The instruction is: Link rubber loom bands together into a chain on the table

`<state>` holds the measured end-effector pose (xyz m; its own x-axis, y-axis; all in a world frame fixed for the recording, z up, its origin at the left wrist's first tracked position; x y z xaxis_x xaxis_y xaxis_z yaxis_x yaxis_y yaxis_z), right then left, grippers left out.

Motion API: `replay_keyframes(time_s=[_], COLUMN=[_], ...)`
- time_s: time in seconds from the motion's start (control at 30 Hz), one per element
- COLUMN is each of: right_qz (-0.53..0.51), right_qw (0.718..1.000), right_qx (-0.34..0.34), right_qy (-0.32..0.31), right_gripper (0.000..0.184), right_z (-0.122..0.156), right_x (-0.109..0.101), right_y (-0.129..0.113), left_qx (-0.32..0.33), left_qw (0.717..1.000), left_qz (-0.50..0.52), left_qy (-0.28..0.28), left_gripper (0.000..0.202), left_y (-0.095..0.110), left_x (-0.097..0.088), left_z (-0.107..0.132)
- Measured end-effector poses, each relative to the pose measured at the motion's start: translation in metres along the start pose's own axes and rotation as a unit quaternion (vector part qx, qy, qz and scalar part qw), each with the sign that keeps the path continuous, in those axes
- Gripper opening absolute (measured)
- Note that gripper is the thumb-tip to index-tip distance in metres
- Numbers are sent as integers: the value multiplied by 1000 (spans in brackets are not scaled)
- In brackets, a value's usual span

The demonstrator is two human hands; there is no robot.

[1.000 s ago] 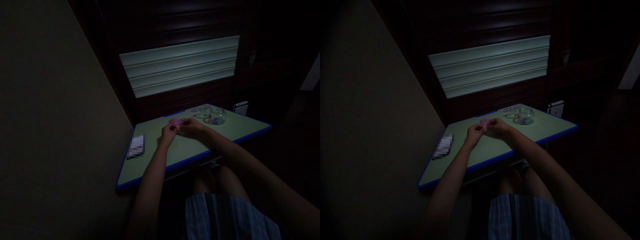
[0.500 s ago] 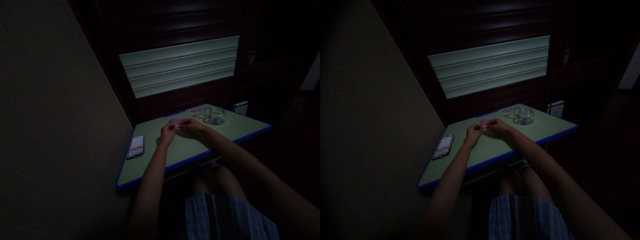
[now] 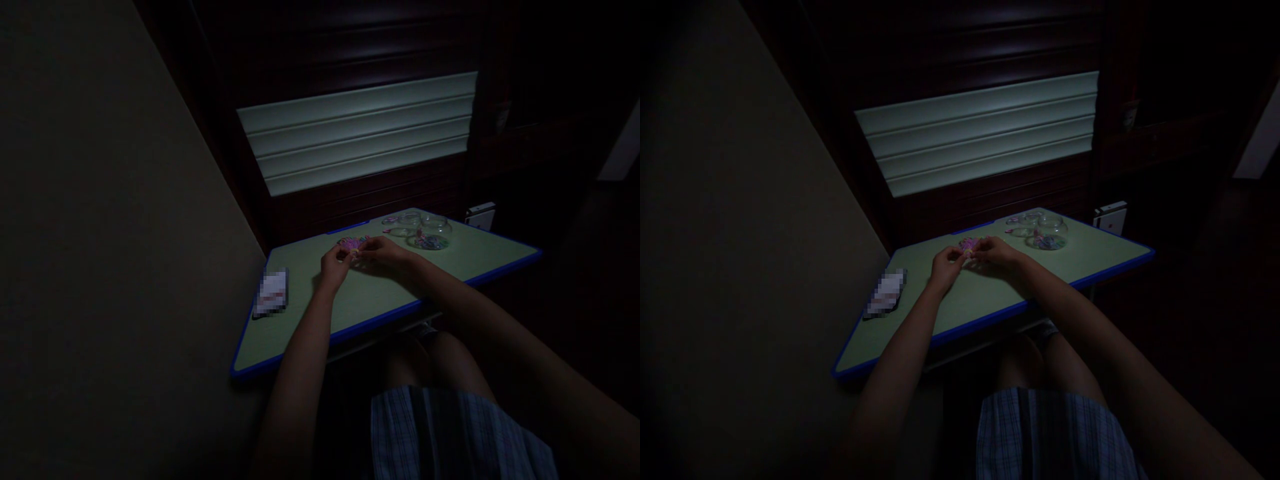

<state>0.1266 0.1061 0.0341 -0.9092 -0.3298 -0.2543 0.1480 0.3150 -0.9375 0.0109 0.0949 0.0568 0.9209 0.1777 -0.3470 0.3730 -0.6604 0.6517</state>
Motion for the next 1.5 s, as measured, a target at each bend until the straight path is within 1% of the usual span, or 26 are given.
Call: replay_keyframes(time_s=[0.27,0.43,0.67,0.77,0.9,1.03,1.17,1.37,1.5], right_qz=[-17,-29,-48,-59,-47,-49,-30,-14,-22], right_qw=[999,999,998,997,998,998,999,1000,1000], right_qx=[-10,11,-4,1,-2,-3,6,-9,-4], right_qy=[30,43,51,45,39,31,20,11,3], right_gripper=[34,34,31,32,30,30,31,28,29], right_z=[4,6,6,5,5,6,7,5,2], right_x=[-6,-7,-7,-5,-3,-1,1,2,2], right_y=[-11,-10,-12,-9,-10,-11,-11,-9,-5], left_qx=[1,-23,-24,-27,-19,-11,-9,4,4], left_qw=[1000,999,999,999,999,1000,1000,1000,1000], left_qz=[2,-2,11,15,20,7,-3,-2,-8], left_qy=[-15,-27,-35,-38,-27,-18,-18,-28,-27], left_gripper=[9,10,11,12,12,16,17,12,13], left_y=[2,0,-5,-6,-3,-2,-4,-6,-8], left_x=[3,6,9,10,8,6,5,8,7], left_z=[1,3,3,3,3,2,2,1,1])
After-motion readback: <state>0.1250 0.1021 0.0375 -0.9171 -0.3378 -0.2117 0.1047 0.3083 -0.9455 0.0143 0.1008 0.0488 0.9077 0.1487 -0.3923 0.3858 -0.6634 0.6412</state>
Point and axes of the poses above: each hand's wrist, its own z-axis away from the middle knuckle, its own x-axis out of the palm, y = z × x, the point moved 10 cm from there along -z, towards the middle knuckle, and after that the axes turned 5 degrees about x, right-handed, at the moved point
